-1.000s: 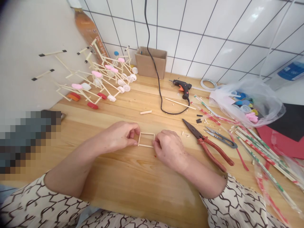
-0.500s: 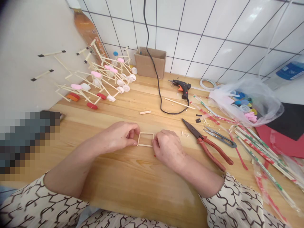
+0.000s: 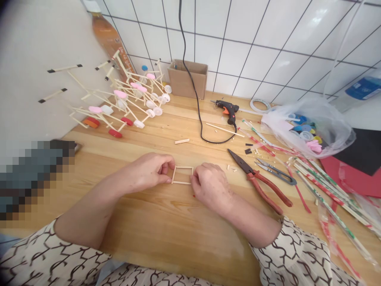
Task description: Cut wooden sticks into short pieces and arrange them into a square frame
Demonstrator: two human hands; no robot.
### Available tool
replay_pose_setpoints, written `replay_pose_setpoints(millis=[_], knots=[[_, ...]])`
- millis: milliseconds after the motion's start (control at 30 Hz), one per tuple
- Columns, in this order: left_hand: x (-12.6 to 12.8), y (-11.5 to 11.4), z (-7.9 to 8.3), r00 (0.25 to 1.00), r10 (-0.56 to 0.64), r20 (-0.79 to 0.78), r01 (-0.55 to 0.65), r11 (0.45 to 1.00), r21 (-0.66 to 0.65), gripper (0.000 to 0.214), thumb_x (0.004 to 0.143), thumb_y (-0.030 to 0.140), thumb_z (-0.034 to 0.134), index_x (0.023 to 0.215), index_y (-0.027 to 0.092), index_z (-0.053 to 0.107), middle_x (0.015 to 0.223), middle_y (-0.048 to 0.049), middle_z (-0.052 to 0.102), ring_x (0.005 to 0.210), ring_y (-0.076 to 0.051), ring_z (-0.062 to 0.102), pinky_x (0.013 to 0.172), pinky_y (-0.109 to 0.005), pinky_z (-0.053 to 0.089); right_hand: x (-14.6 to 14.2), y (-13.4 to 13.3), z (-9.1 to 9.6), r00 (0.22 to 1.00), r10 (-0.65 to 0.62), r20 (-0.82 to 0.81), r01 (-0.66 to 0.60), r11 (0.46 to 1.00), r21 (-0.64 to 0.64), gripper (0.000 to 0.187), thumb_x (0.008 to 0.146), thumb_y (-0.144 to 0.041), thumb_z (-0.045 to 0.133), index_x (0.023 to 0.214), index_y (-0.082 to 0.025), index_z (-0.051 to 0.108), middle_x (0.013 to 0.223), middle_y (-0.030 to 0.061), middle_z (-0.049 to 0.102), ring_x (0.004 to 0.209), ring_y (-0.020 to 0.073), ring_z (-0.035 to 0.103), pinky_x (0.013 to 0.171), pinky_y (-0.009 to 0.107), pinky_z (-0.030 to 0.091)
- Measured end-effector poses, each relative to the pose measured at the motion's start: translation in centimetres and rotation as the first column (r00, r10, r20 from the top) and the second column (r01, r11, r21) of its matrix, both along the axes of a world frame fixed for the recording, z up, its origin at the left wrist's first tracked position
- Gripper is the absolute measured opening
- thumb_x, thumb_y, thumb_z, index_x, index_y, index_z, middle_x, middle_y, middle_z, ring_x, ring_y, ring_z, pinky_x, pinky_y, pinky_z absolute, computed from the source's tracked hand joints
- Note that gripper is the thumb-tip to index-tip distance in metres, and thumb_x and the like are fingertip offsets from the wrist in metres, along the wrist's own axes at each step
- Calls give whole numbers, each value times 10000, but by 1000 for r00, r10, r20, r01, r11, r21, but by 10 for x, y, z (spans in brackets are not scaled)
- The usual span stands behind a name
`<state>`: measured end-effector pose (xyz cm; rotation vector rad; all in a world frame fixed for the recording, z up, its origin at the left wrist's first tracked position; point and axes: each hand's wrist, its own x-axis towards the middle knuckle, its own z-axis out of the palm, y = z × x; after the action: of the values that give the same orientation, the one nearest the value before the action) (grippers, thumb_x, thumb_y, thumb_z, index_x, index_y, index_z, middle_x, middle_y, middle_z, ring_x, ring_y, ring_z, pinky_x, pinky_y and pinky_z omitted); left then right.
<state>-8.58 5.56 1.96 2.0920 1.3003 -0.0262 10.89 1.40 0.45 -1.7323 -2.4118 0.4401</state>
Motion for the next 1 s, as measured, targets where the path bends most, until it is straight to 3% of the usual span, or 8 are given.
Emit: replay_pose_setpoints(millis=[300,500,1000], knots=[[-1,1,2,999,29,23,-28,999,-37,181,651,279,615,812,199,595,658,26,616,586,-130,541,533,-231,343,6,3,1,991,-48,-125,50,999,14,183,792,-213,498,636,-180,589,658,43,634,610,158,551,572,259,371],[-2,3,5,994,99,42,-98,995,-21,164,738,298,536,818,180,617,709,-9,642,626,-141,558,563,-239,371,14,7,2,970,-129,-205,128,992,-18,198,805,-226,468,653,-183,586,634,27,617,563,143,519,523,246,347],[-2,8,-5,953,245,180,-257,965,45,158,747,273,516,830,165,597,739,-23,639,643,-144,567,590,-246,406,18,15,-5,917,-195,-347,176,981,-85,215,810,-272,453,633,-183,537,585,-6,519,556,131,463,519,237,324]])
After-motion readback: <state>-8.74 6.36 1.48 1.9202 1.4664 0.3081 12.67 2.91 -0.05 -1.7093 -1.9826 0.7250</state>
